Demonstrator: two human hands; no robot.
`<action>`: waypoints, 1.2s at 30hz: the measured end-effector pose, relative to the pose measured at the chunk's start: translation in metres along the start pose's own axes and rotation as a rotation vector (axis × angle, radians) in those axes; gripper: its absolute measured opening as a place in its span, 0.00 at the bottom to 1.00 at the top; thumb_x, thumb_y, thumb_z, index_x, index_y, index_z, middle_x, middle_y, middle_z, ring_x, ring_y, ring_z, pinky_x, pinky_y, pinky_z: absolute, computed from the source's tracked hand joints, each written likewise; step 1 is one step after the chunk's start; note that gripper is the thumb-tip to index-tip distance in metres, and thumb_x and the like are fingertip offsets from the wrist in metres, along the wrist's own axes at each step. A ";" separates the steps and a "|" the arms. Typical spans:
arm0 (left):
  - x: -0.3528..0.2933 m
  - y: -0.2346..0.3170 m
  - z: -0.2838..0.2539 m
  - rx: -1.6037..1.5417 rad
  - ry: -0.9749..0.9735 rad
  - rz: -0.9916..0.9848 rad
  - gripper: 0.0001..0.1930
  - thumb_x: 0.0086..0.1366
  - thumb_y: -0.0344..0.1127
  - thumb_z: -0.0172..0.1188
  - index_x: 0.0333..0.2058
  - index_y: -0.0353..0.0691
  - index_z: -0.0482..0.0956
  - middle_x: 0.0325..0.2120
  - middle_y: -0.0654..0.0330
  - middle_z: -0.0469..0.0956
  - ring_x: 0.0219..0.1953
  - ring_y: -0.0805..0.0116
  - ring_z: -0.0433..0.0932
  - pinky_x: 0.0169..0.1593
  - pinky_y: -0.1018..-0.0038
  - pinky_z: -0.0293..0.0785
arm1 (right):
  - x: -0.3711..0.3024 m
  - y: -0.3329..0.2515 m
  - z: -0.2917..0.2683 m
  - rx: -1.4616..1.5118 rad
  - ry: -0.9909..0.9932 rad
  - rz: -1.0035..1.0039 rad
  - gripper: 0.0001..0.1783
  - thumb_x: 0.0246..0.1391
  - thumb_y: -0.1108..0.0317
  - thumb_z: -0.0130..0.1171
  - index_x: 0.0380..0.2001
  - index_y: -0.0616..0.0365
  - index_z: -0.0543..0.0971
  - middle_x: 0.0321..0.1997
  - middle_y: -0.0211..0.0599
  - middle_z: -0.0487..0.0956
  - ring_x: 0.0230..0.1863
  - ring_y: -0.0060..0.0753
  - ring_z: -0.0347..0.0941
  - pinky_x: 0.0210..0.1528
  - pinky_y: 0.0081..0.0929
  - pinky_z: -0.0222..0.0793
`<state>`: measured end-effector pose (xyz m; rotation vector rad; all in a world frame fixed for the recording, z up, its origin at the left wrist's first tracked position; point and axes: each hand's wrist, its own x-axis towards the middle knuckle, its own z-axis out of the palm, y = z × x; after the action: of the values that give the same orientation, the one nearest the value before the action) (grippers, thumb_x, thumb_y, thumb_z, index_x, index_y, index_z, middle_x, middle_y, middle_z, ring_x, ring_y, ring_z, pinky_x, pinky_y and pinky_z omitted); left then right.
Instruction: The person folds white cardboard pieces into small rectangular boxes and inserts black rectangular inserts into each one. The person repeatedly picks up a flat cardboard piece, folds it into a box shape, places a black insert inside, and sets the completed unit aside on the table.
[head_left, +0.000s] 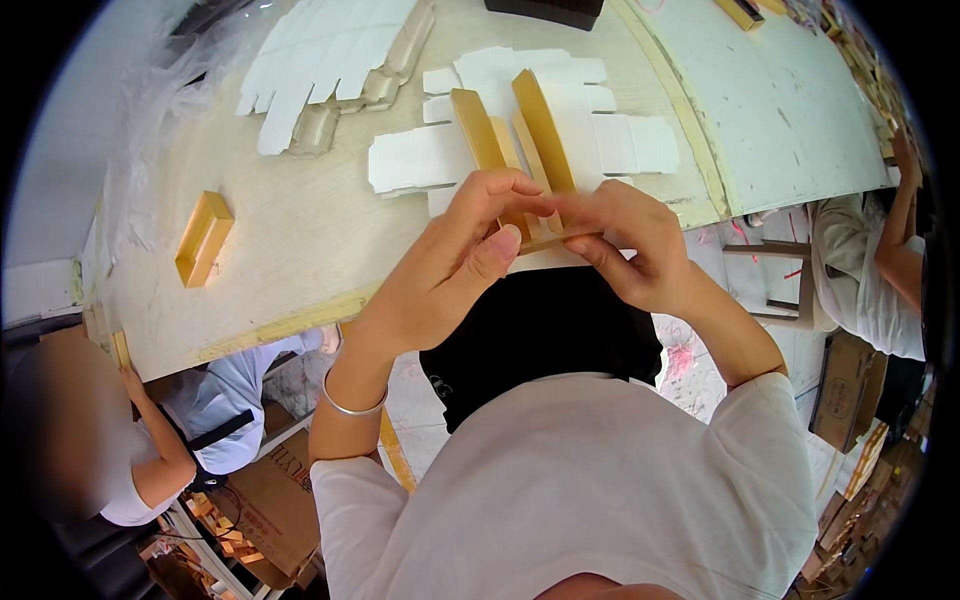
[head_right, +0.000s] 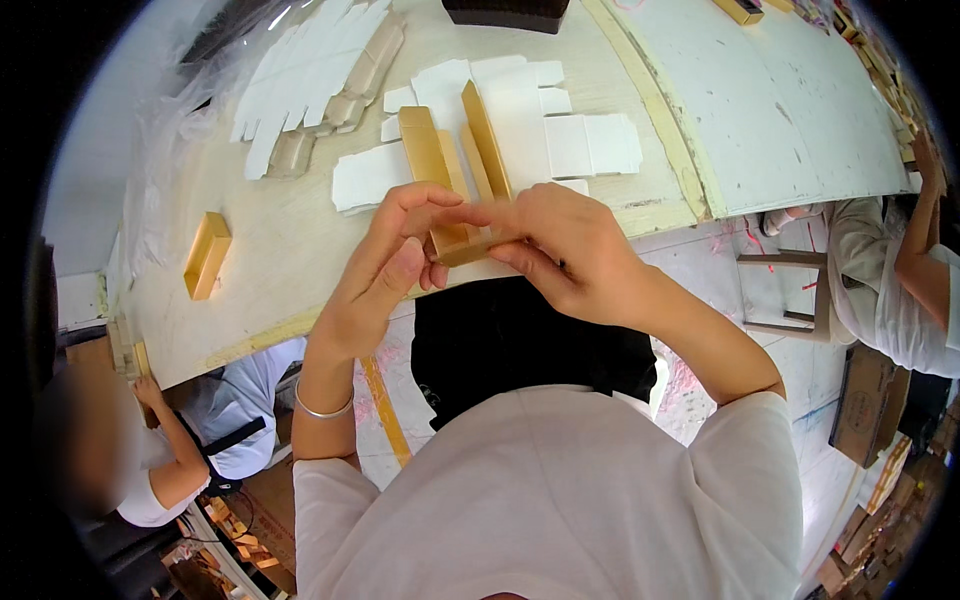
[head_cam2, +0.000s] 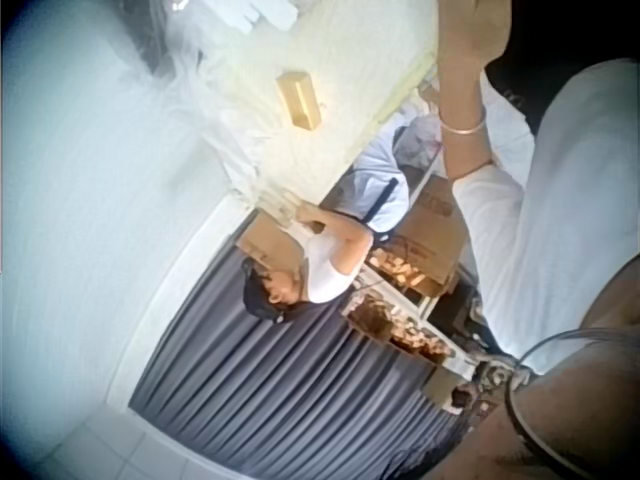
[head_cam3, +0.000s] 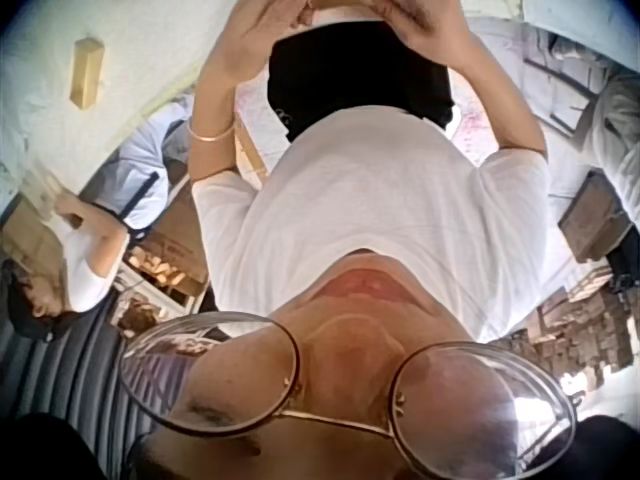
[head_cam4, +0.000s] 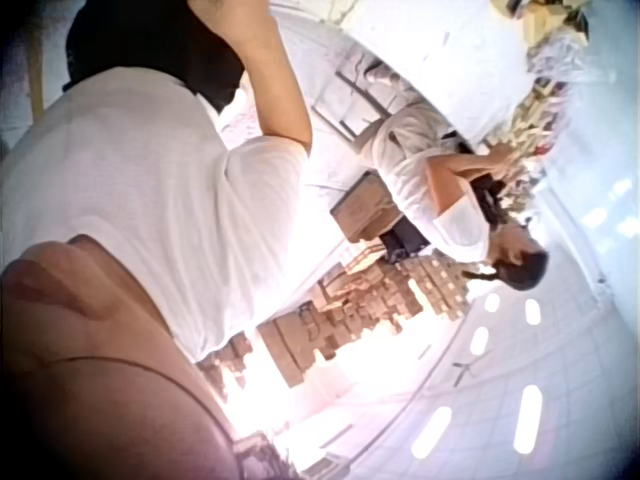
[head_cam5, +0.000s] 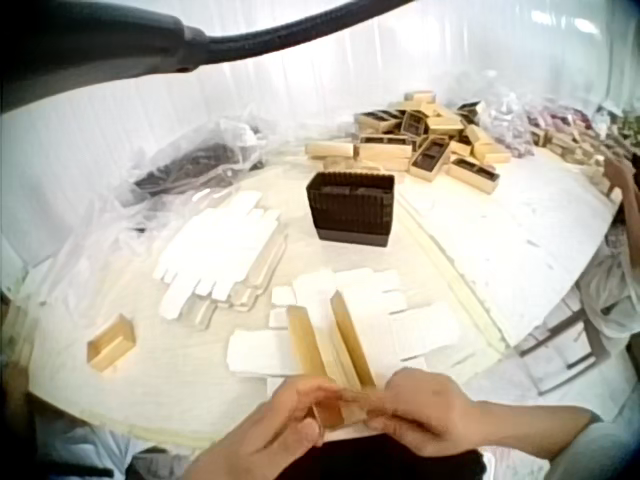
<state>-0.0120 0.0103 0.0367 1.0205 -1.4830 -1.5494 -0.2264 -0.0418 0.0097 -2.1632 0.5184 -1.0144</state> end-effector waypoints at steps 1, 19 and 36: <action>0.000 -0.004 0.002 0.083 0.040 0.041 0.19 0.69 0.27 0.47 0.56 0.36 0.57 0.50 0.53 0.70 0.36 0.73 0.71 0.42 0.74 0.70 | 0.002 -0.003 0.001 0.114 0.020 0.109 0.18 0.47 0.82 0.60 0.44 0.59 0.77 0.29 0.36 0.76 0.30 0.36 0.72 0.33 0.25 0.68; 0.002 -0.024 0.036 0.690 0.382 0.294 0.10 0.62 0.26 0.56 0.42 0.38 0.70 0.35 0.53 0.76 0.31 0.56 0.77 0.30 0.68 0.72 | 0.010 -0.007 0.003 -0.490 -0.241 -0.064 0.09 0.45 0.71 0.63 0.31 0.58 0.76 0.32 0.33 0.71 0.33 0.38 0.70 0.33 0.33 0.67; -0.010 0.001 0.016 1.271 0.362 0.339 0.08 0.49 0.30 0.66 0.29 0.39 0.79 0.35 0.63 0.78 0.40 0.60 0.73 0.42 0.70 0.71 | 0.023 -0.020 -0.018 -0.073 -0.179 -0.143 0.22 0.36 0.83 0.59 0.41 0.60 0.78 0.41 0.41 0.76 0.40 0.43 0.72 0.40 0.34 0.70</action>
<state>-0.0225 0.0257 0.0380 1.4700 -2.1936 -0.0109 -0.2249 -0.0488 0.0443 -2.3567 0.3248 -0.8760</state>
